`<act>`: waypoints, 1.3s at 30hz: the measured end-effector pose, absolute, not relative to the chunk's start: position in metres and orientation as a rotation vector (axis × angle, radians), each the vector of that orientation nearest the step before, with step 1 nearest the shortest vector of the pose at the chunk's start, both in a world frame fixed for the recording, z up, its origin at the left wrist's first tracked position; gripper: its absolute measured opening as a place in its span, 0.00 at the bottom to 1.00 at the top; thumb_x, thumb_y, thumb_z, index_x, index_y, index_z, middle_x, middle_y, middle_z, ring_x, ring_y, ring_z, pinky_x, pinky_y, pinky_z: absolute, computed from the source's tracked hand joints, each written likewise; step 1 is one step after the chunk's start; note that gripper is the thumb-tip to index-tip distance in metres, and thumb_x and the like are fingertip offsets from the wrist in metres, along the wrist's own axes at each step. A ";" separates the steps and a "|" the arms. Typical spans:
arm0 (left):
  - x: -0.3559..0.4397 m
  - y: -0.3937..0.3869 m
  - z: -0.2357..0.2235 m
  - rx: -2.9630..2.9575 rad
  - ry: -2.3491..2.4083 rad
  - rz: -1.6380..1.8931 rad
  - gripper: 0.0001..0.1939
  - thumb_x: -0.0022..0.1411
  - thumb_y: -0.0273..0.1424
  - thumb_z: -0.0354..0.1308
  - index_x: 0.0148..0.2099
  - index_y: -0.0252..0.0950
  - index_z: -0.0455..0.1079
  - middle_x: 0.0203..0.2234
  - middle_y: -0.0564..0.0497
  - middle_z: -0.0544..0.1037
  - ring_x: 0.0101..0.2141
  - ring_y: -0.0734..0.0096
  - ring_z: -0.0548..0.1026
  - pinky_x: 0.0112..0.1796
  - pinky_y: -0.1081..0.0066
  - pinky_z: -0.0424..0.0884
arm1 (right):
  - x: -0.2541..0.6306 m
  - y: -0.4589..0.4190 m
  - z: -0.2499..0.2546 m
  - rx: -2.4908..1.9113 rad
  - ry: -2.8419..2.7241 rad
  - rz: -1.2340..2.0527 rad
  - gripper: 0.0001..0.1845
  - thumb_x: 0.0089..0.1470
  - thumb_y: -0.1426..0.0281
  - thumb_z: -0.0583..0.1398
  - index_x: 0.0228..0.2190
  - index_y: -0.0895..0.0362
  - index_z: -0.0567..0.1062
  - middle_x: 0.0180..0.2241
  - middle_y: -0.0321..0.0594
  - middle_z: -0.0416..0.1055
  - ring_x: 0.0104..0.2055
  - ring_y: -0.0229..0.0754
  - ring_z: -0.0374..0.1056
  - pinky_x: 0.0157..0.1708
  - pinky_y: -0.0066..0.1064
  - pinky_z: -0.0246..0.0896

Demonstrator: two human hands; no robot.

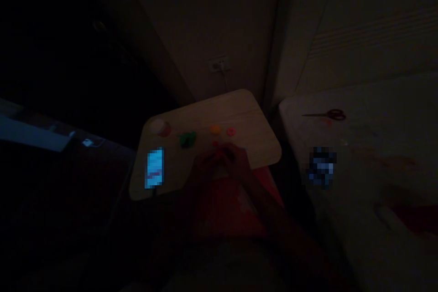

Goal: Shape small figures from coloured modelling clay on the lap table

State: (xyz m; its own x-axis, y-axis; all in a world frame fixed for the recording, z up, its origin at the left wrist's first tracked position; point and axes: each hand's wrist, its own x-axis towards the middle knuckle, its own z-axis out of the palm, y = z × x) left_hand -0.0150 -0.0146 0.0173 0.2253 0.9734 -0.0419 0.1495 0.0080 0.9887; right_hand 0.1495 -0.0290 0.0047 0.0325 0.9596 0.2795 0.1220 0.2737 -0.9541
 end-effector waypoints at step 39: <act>-0.012 -0.021 0.020 1.319 1.143 1.154 0.16 0.60 0.45 0.66 0.34 0.37 0.81 0.31 0.47 0.84 0.31 0.65 0.78 0.36 0.68 0.74 | 0.156 -0.028 0.010 -0.946 -1.355 1.112 0.14 0.61 0.59 0.63 0.44 0.52 0.83 0.45 0.43 0.84 0.46 0.49 0.79 0.48 0.39 0.74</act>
